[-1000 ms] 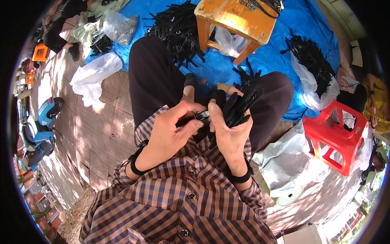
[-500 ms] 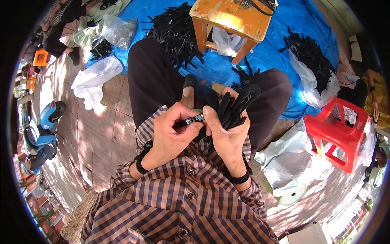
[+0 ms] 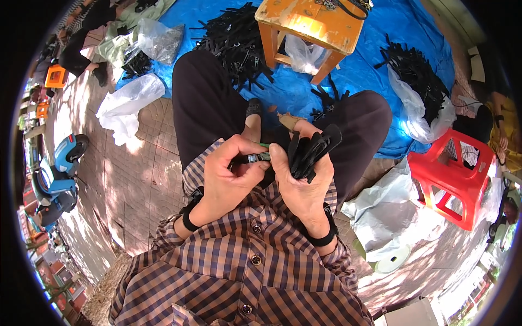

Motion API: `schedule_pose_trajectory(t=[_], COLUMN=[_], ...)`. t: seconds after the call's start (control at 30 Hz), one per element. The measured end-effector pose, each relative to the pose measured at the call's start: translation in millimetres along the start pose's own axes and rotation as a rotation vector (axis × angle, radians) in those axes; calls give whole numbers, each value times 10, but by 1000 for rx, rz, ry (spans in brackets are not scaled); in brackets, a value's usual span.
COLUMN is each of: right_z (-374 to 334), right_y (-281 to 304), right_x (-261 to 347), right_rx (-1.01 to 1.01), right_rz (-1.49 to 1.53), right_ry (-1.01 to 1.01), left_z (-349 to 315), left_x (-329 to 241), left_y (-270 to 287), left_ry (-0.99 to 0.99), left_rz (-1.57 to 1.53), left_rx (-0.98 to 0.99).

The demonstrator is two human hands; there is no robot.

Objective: The recorder is grouping and preparing black leather or plastic straps for shoe manufacturing while working outdoors with other workers.

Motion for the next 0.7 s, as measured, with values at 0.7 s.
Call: schedule_pose_trajectory(t=[0.7], right_z=[82], right_y=[8], right_x=[-356], right_rx=[-19], right_rz=[301], right_ry=[-436], left_z=[41], left_x=[171], left_y=[-45], left_ry=[295], left_rz=[-519], left_rx=[188])
Point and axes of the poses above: each hand's wrist, its own z-axis towards the middle knuckle, its own y-axis out of the back of the hand, x = y × z, the point moved 8 cm from there along z, towards the middle knuckle, and after that the axes turned 13 degrees about -x, right-handed, at the moved point
